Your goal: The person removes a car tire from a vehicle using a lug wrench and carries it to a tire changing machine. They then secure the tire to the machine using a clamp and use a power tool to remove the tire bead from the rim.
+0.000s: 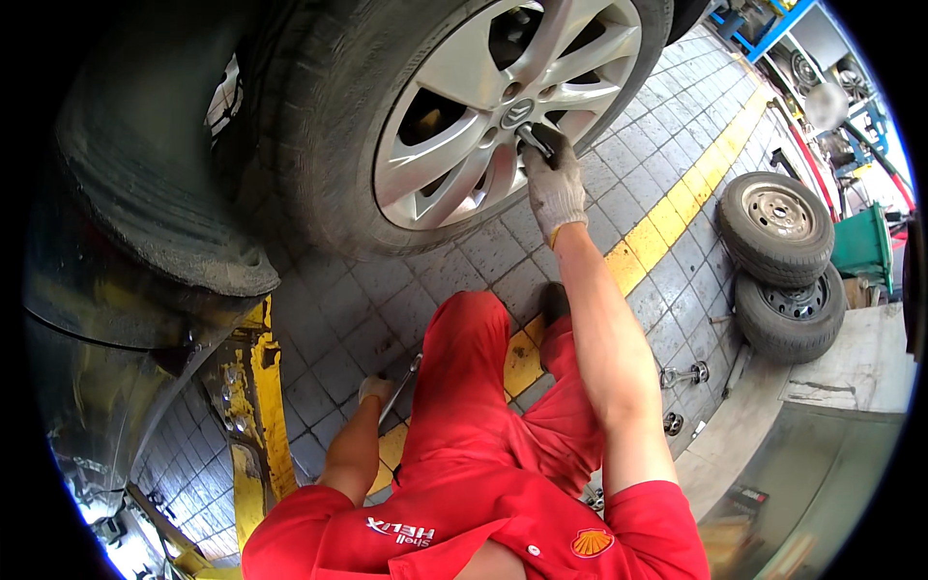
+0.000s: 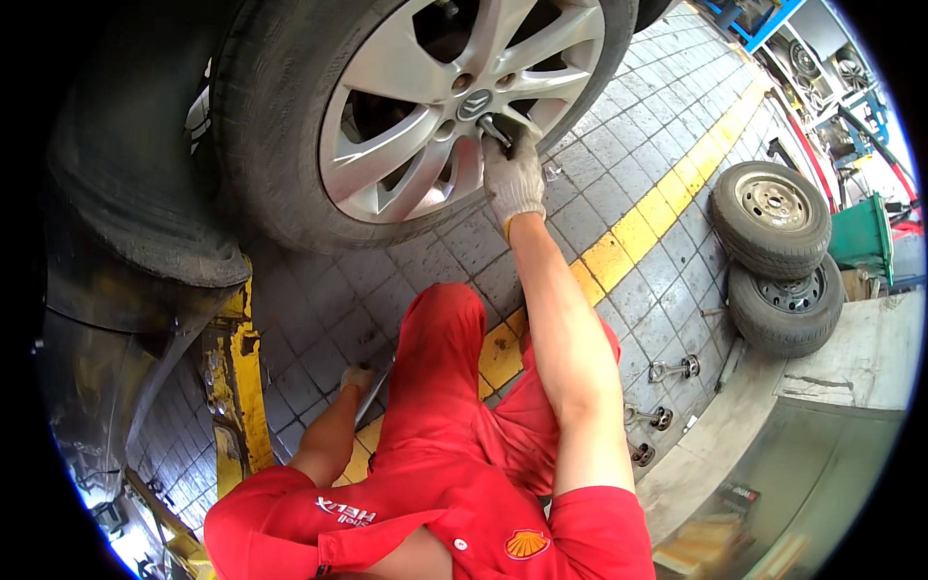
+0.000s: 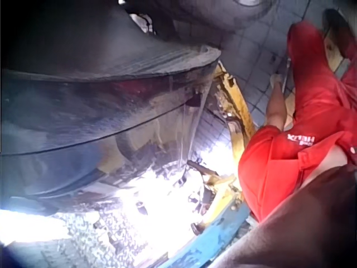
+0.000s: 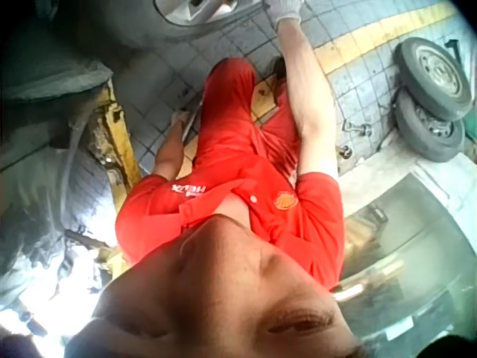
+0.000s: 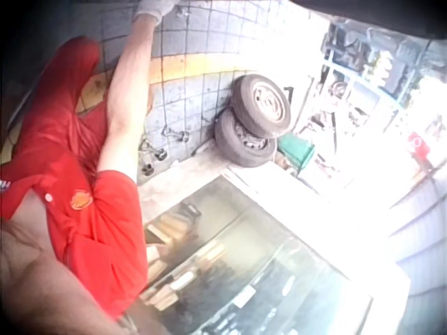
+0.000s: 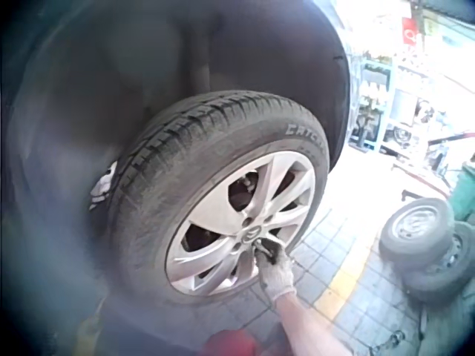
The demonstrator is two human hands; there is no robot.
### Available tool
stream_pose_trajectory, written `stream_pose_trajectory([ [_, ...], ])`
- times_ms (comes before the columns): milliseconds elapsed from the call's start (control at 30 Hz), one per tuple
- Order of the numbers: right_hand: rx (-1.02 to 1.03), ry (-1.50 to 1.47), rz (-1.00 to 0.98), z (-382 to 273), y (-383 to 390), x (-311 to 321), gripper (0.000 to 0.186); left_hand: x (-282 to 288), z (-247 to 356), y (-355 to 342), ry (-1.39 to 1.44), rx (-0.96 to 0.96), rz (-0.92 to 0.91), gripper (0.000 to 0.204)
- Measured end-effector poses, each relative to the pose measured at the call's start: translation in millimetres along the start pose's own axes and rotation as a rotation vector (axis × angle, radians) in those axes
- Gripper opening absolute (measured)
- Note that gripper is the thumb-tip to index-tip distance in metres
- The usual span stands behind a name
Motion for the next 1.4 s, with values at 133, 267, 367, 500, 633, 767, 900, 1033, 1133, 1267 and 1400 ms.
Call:
stream_pose_trajectory([
  [133,-0.863,-0.633,-0.159,18.5,2.7,-25.4,0.041,11.7,-26.7,-29.9,0.036,-0.135,0.231,0.055],
  [267,-0.345,-0.197,0.014,16.9,-1.2,6.9,0.042,54.5,91.1,33.1,0.312,-0.173,0.217,0.052],
  [367,-0.086,0.027,0.007,-10.8,15.0,7.8,0.044,84.1,120.1,43.3,0.409,-0.170,0.197,0.053],
  [500,-0.846,-0.618,-0.135,20.6,9.4,-7.1,0.034,108.7,193.0,61.4,0.528,-0.393,0.244,0.064],
  [633,0.084,0.065,0.086,-23.1,8.4,7.2,0.036,121.2,285.6,91.6,1.001,-0.612,-0.110,0.067],
  [767,-0.129,-0.091,-0.025,-9.9,11.8,0.5,0.043,126.0,358.9,99.1,1.230,-0.720,-0.342,0.061],
  [900,-0.603,-0.250,-0.140,29.7,-11.7,-7.0,0.048,148.2,444.5,128.1,1.325,-0.794,-0.509,0.072],
  [1033,0.124,0.173,0.103,-12.9,7.2,8.0,0.049,167.7,481.6,133.3,1.432,-0.790,-0.580,0.067],
  [1133,-0.429,-0.188,-0.083,-18.4,20.1,20.9,0.050,175.1,490.3,144.2,1.407,-0.685,-0.624,0.063],
  [1267,-0.431,-0.386,-0.028,-1.7,7.8,11.4,0.041,181.6,512.3,153.6,1.420,-0.648,-0.639,0.064],
  [1400,-0.019,-0.039,0.100,-11.6,9.8,11.6,0.035,182.5,517.8,141.1,1.419,-0.666,-0.806,0.067],
])
Point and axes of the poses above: each hand's wrist, its own y-axis away from the middle knuckle, its own x-axis out of the back of the hand, z = x × y, the point moved 5 cm from there along -y, towards the middle knuckle, and after that the axes turned 10 degrees about z, right-handed, at the moved point
